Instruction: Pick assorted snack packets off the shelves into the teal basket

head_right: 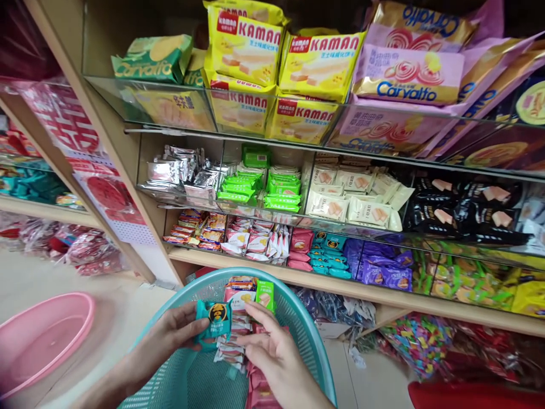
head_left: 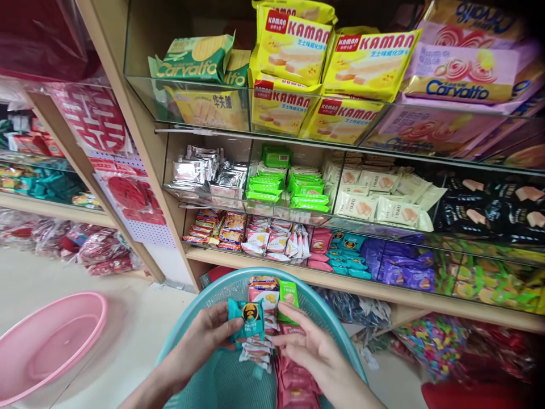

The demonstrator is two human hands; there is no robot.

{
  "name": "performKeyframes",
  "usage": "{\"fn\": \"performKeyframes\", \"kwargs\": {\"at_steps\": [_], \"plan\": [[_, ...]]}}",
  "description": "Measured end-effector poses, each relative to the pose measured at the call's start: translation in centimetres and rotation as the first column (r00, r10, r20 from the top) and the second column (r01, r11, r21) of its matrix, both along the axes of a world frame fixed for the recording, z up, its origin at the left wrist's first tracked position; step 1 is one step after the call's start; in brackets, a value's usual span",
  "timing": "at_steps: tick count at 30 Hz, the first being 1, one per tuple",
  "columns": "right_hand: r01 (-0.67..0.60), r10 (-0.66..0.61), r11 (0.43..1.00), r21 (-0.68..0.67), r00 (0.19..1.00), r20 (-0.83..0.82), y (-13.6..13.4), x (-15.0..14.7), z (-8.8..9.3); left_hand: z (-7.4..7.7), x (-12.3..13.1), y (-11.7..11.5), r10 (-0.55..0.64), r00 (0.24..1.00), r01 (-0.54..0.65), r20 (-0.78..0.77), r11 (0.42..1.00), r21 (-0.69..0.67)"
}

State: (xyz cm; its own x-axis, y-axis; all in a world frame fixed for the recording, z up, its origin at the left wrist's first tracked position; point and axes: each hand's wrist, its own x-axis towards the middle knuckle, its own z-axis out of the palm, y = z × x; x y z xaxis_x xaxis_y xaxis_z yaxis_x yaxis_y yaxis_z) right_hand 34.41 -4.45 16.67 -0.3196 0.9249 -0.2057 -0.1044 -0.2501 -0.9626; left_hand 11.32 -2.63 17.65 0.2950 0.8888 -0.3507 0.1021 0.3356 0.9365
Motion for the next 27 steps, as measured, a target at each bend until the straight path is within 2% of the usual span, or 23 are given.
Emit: {"fn": "performKeyframes", "kwargs": {"at_steps": [3, 5, 8, 10, 12, 16, 19, 27], "plan": [[0.033, -0.032, 0.999, -0.02, 0.996, 0.083, -0.2, 0.7, 0.8, -0.5, -1.8, 0.0, 0.01, 0.997, -0.012, -0.08, 1.0, -0.025], [0.022, -0.018, 0.999, -0.032, 0.992, 0.124, -0.1, 1.3, 1.1, -1.2, -3.0, 0.2, -0.006, 0.965, 0.012, -0.261, 1.0, 0.02], [0.057, -0.052, 0.998, -0.025, 0.986, 0.156, 0.3, 2.4, 1.1, -2.3, -4.3, 0.8, -0.045, 0.822, 0.111, -0.567, 0.991, 0.082], [0.106, -0.101, 0.994, -0.015, 0.979, 0.175, 0.6, 3.2, 0.7, -2.9, -4.8, 1.6, -0.114, 0.751, 0.177, -0.65, 0.984, 0.032], [0.154, -0.151, 0.988, -0.002, 0.971, 0.185, 1.0, 3.9, 0.2, -3.3, -4.8, 2.6, -0.227, 0.713, 0.244, -0.663, 0.967, -0.07], [0.219, -0.228, 0.973, 0.068, 0.952, 0.202, 1.3, 5.2, -1.2, -3.4, -3.8, 5.2, -0.437, 0.628, 0.378, -0.644, 0.895, -0.238], [0.239, -0.258, 0.965, 0.105, 0.937, 0.237, 1.1, 5.9, -2.4, -3.3, -3.1, 6.8, -0.521, 0.549, 0.444, -0.653, 0.844, -0.3], [0.275, -0.297, 0.954, 0.121, 0.924, 0.241, 0.8, 6.5, -4.4, -3.9, -1.3, 9.5, -0.703, 0.244, 0.531, -0.668, 0.673, -0.515]]}}
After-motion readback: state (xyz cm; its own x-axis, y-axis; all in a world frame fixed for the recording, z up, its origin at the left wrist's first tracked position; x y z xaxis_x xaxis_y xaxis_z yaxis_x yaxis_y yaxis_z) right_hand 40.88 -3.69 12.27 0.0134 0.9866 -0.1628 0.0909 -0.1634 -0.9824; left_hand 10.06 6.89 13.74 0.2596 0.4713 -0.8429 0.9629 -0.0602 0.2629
